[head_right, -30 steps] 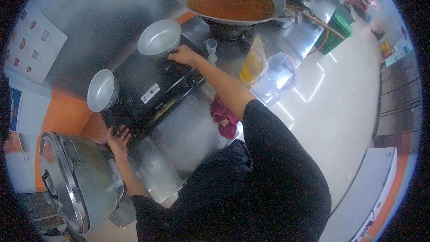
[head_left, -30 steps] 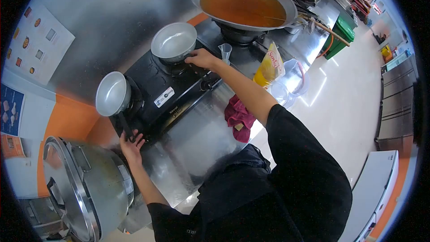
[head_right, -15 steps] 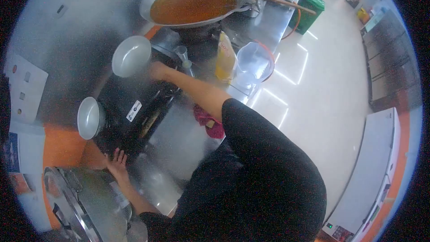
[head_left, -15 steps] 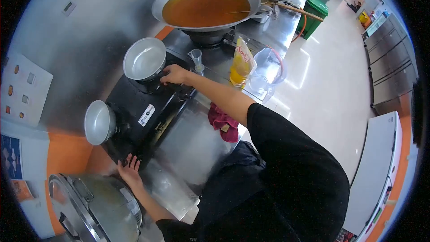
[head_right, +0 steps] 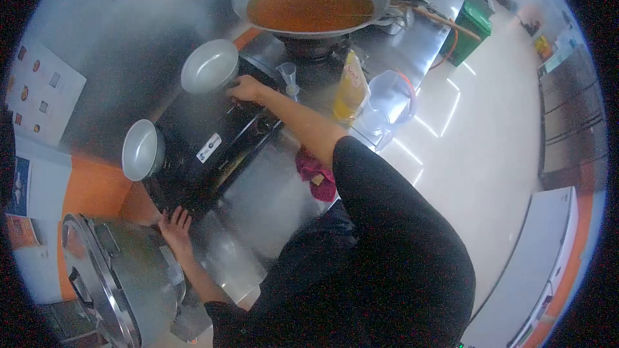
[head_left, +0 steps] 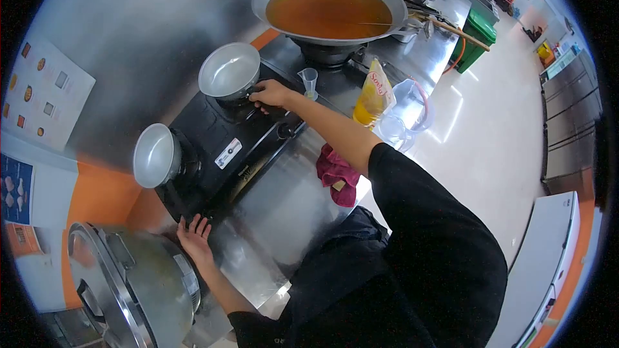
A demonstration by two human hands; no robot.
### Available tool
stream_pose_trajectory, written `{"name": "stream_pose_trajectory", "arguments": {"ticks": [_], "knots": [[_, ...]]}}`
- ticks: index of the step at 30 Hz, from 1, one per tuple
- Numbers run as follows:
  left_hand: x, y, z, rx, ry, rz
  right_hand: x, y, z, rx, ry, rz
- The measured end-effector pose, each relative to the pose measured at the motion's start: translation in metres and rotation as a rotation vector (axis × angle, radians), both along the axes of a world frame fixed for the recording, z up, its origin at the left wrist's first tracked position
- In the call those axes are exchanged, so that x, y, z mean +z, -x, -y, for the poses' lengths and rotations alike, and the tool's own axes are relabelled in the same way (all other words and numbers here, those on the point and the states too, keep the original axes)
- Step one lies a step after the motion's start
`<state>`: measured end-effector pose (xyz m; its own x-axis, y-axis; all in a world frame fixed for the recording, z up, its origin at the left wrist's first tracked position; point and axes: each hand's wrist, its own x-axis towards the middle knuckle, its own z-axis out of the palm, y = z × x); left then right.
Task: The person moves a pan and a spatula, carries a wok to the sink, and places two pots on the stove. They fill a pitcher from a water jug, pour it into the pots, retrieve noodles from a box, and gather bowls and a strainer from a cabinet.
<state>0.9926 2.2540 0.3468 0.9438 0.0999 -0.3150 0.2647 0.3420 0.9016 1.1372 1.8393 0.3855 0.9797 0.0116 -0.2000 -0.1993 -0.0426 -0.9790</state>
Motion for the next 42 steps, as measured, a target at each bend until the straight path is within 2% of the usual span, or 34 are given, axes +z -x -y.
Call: {"name": "stream_pose_trajectory", "arguments": {"ticks": [5,7,8,9,10,11,12,13,15,16,17,18,19,20,21,23,26,27,29,33,35,37,40,42], "knots": [[-0.001,0.002,-0.002,0.005,0.011,-0.014,-0.001,0.000,-0.002,-0.006,0.018,-0.082],[-0.004,0.007,-0.001,-0.018,0.017,-0.053,-0.012,0.005,0.001,-0.167,0.503,0.077],[-0.002,0.013,0.004,0.053,-0.038,-0.016,0.005,0.031,-0.001,-0.228,0.557,0.107],[0.000,0.020,0.009,0.120,-0.097,0.021,0.003,0.051,-0.002,-0.341,0.618,0.280],[-0.001,0.028,0.016,0.248,-0.075,0.043,0.010,0.086,-0.002,-0.371,0.537,0.393],[-0.009,0.038,0.015,0.226,-0.065,0.038,0.029,0.131,-0.005,-0.424,0.483,0.547],[-0.018,0.051,0.008,0.345,-0.065,0.047,0.050,0.181,-0.006,-0.473,0.411,0.531],[-0.023,0.060,0.010,0.468,-0.067,0.056,0.054,0.221,-0.002,-0.612,0.331,0.353],[-0.001,0.092,0.049,0.634,-0.120,-0.019,0.022,0.282,0.033,-1.061,0.580,0.461],[-0.010,0.107,0.056,0.628,-0.124,-0.084,-0.003,0.303,0.056,-1.357,0.486,0.338],[-0.027,0.124,0.055,0.602,-0.122,-0.141,-0.016,0.319,0.081,-1.517,0.558,0.160],[-0.060,0.145,0.056,0.434,-0.474,0.135,-0.030,0.328,0.105,-1.591,0.524,0.016],[-0.065,0.157,0.071,0.342,-0.496,0.142,-0.028,0.334,0.114,-1.472,0.377,-0.167],[-0.068,0.169,0.086,0.250,-0.518,0.153,-0.030,0.333,0.121,-1.424,0.285,-0.192],[-0.051,0.180,0.103,0.226,-0.220,-0.129,-0.030,0.328,0.123,-1.364,0.195,-0.218],[-0.055,0.197,0.119,-0.015,-0.194,-0.111,-0.022,0.328,0.128,-1.168,-0.042,-0.169],[-0.057,0.214,0.136,-0.178,-0.275,-0.106,-0.054,0.319,0.146,-1.168,-0.156,0.029],[-0.053,0.222,0.144,-0.180,-0.256,-0.089,-0.057,0.318,0.152,-1.128,-0.318,0.063],[-0.054,0.245,0.136,-0.276,-0.456,0.169,-0.055,0.312,0.156,-1.251,-0.334,0.153],[-0.171,0.276,0.055,-0.452,-1.204,0.720,-0.029,0.337,0.154,-1.255,-0.397,0.279],[-0.178,0.315,0.057,-0.485,-1.066,0.387,-0.021,0.358,0.152,-1.297,-0.351,0.391],[-0.183,0.354,0.063,-0.487,-0.941,0.119,-0.018,0.396,0.149,-1.283,-0.363,0.370],[-0.197,0.404,0.069,-0.474,-0.823,-0.009,-0.028,0.476,0.146,-1.236,-0.368,0.258],[-0.215,0.445,0.059,-0.462,-0.770,-0.017,-0.062,0.545,0.152,-1.043,-0.451,0.104]]}}
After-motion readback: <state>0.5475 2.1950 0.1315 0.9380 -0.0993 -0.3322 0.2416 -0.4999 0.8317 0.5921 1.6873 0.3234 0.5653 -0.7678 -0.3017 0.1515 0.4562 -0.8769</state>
